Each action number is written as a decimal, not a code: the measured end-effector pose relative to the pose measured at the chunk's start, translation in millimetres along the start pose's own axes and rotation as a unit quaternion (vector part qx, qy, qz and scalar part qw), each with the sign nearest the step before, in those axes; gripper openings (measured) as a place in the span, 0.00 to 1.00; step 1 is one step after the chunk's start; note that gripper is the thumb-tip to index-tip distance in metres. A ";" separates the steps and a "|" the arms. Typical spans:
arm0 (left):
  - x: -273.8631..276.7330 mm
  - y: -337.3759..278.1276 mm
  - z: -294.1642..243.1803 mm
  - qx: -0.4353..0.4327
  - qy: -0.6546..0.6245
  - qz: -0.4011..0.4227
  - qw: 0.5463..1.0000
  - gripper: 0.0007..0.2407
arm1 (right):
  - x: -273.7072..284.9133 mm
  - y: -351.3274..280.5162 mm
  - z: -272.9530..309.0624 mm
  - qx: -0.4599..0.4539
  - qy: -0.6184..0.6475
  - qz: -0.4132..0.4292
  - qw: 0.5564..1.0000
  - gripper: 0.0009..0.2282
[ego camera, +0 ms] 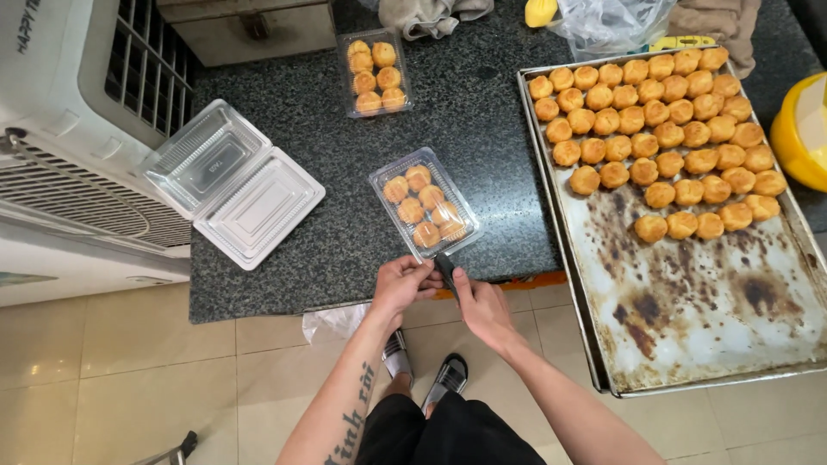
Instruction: Packing small baked goods from a baking tray into plastic containers and closing the lids.
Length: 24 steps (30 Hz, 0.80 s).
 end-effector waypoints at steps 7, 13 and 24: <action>49.7 -5.0 -34.2 0.029 0.037 0.033 0.998 0.13 | 21.1 -27.7 -5.7 0.001 0.028 0.019 0.999 0.38; 118.2 -24.9 -148.8 0.099 0.632 0.081 0.764 0.17 | 62.9 -31.4 -42.9 -0.035 0.172 -0.047 0.983 0.40; -41.8 45.6 -180.2 -0.108 0.711 0.173 0.673 0.20 | 48.5 -13.8 -55.9 -0.060 0.132 -0.017 0.989 0.42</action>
Point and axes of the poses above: each hand's wrist, its own y-axis towards the middle knuckle, its own x-axis out of the back of the hand, z = x × y, the point moved 3 cm from there along y, towards the middle knuckle, and after that the axes turned 9 degrees about z, right-handed, at the moved point
